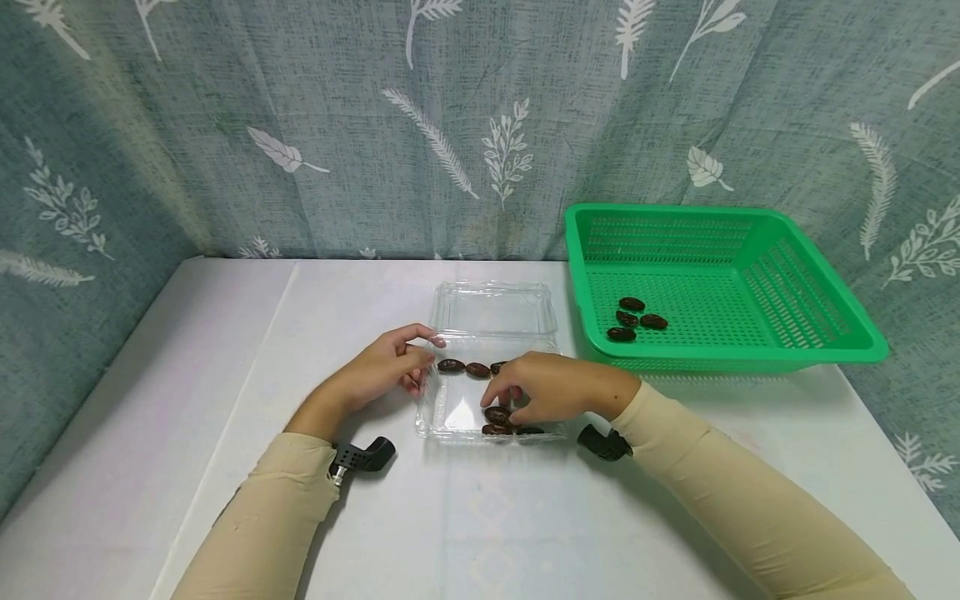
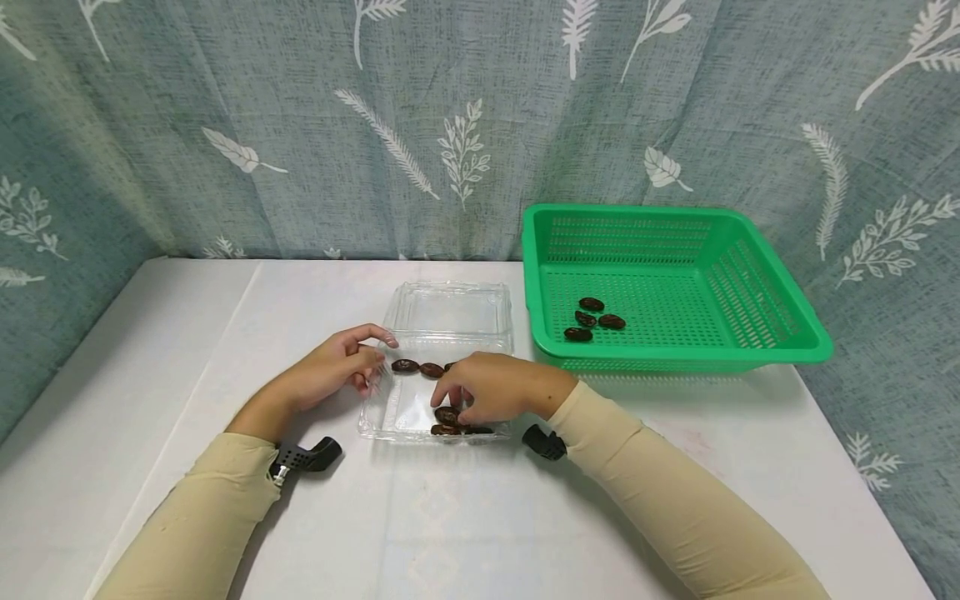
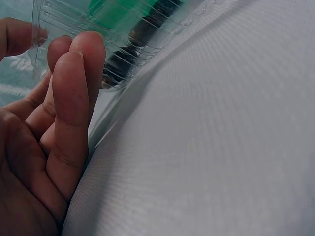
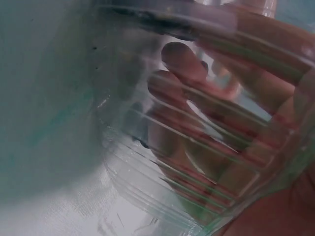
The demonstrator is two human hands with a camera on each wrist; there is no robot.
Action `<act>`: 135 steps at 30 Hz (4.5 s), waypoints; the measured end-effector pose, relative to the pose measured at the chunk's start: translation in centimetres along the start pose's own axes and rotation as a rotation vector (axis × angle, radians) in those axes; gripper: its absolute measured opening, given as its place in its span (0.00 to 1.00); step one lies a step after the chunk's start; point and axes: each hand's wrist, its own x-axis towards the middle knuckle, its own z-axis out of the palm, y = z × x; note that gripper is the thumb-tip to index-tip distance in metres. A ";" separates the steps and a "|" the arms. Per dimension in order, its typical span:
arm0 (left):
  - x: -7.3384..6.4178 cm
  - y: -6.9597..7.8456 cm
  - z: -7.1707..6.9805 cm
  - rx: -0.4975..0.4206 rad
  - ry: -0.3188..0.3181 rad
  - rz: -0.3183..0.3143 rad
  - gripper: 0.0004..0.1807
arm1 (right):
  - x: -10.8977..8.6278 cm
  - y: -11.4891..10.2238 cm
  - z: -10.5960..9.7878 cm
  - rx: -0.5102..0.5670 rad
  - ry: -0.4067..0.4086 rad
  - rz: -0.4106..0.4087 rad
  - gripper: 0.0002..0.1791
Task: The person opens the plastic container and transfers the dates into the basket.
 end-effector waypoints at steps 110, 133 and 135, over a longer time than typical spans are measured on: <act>0.2 -0.1 -0.1 0.014 -0.008 -0.008 0.18 | -14.3 13.0 -7.4 0.117 0.464 0.632 0.18; 0.2 0.1 -0.2 0.023 -0.001 -0.015 0.19 | -13.9 14.0 -7.0 0.110 0.383 0.678 0.18; 0.2 0.0 -0.2 0.023 -0.004 -0.016 0.18 | -13.9 14.1 -7.0 0.106 0.387 0.682 0.18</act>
